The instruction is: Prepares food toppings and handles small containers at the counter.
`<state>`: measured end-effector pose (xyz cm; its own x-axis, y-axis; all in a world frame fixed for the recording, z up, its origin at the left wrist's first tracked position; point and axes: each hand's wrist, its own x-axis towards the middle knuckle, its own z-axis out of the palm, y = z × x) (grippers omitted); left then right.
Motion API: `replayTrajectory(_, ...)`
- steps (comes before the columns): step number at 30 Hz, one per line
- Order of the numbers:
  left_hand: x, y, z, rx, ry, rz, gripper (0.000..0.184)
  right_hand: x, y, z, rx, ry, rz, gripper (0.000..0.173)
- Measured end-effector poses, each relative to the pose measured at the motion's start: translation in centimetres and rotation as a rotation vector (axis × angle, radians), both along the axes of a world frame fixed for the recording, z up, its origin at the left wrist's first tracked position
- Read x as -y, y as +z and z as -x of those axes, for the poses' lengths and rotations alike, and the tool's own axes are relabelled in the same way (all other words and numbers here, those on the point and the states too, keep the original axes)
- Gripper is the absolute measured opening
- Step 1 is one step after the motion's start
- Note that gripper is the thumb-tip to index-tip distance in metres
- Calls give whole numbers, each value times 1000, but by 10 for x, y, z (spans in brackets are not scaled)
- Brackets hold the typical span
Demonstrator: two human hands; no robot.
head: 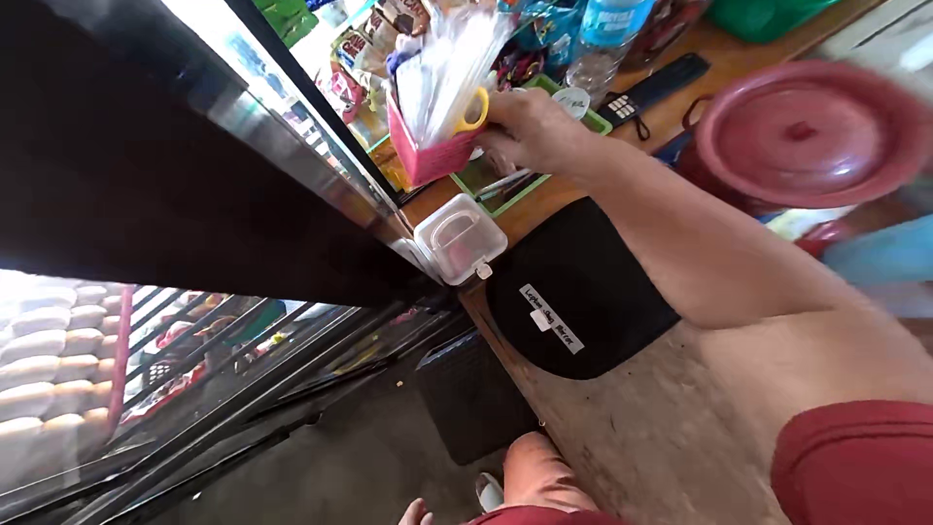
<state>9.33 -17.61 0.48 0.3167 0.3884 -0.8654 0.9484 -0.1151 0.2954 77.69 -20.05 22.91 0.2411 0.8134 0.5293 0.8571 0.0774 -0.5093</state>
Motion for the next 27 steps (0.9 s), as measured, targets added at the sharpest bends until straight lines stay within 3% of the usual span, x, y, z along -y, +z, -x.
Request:
replayTrajectory(8, -6, -22, 11, 109, -1, -20, 43, 100, 30, 53, 33, -172, -52, 22)
replayTrajectory(13, -27, -27, -22, 281, -107, -98, 42, 204, 30, 154, 56, -351, -24, 21)
replayTrajectory(16, -35, -12, -56, 516, -210, -196, 36, 263, 25, 239, 61, -507, 87, 20)
replayTrajectory(22, -19, 46, -147, 1113, -345, -356, 22, 334, -28, 367, -90, -693, 340, 19)
replayTrajectory(27, 32, 77, -204, 1389, -497, -161, 31, 351, -82, 424, -197, -797, 356, 18)
